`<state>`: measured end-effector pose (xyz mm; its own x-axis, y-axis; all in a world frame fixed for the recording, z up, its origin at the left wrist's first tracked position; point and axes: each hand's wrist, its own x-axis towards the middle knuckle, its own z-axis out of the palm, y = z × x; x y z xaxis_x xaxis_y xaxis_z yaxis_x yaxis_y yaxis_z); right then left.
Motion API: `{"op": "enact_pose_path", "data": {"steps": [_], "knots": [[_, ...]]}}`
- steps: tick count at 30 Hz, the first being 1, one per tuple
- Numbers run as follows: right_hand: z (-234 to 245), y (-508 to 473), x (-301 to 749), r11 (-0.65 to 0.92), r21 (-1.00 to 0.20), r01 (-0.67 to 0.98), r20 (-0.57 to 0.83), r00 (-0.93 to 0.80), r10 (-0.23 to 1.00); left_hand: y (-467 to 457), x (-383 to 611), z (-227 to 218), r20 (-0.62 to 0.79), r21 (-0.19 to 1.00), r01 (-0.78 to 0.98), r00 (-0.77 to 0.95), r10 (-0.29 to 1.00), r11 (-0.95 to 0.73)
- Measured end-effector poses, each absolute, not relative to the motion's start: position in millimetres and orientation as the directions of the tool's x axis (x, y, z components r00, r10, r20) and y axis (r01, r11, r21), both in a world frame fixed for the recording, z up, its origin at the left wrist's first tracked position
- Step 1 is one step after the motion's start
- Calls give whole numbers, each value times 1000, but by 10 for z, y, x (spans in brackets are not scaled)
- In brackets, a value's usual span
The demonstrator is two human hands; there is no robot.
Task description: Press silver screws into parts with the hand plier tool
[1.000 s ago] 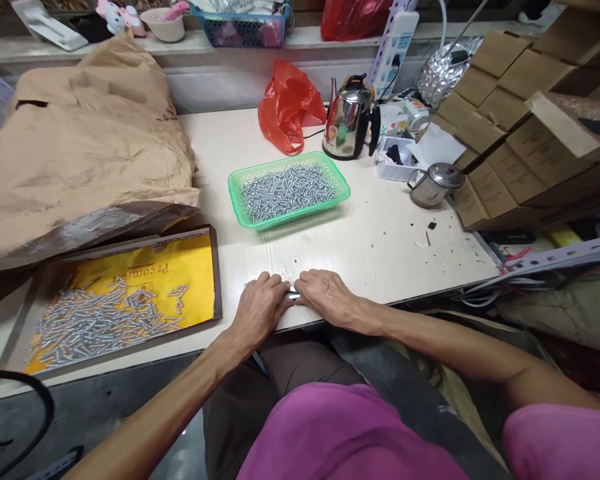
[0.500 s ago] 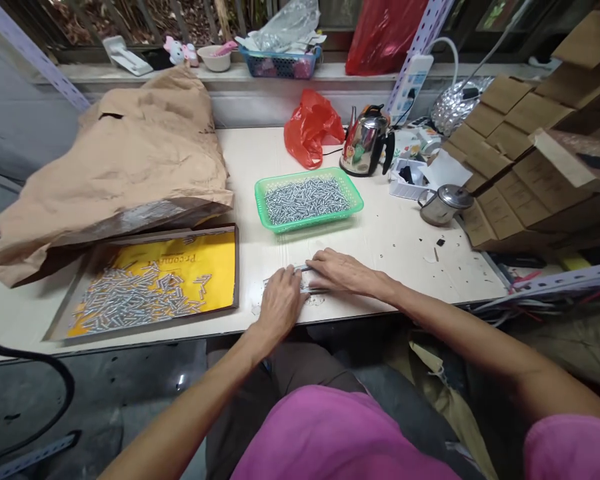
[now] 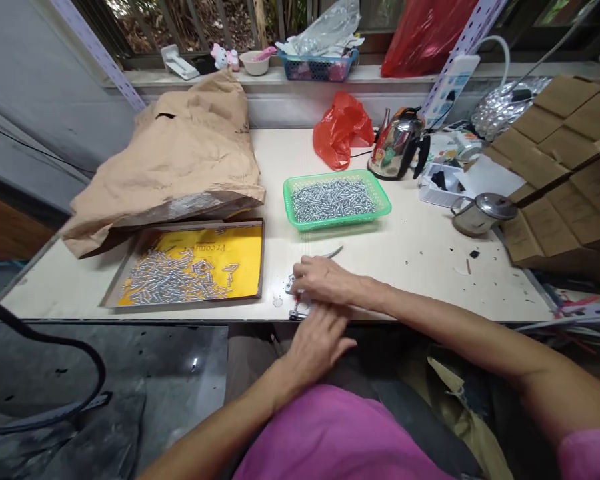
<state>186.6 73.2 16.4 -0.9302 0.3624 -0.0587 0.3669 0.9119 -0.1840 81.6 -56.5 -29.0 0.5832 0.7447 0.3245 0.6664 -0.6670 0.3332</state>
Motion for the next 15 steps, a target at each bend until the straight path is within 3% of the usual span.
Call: {"op": "enact_pose_path", "data": {"steps": [2,4,8,10,12,15], "knots": [[178,607,1806,956,-213,204,-3,-978,208,-729,680,-180,390,325,599,620,680,-732],[138,535,1786,963,-237,126,64,-987,144,-805,421,-52,424,304,652,561,711,-695],[-80,513,1721,912,-405,66,146,-980,136,-573,-363,153,390,231,932,176,904,-281],[-160,541,1678,817,-570,88,268,-920,286,-341,-729,176,365,190,974,50,930,-127],[-143,626,1676,695,-705,139,381,-752,537,-113,-975,145,301,163,983,35,953,-88],[55,930,1804,612,-738,282,484,-411,773,150,-1104,64,165,92,991,82,983,-99]]}}
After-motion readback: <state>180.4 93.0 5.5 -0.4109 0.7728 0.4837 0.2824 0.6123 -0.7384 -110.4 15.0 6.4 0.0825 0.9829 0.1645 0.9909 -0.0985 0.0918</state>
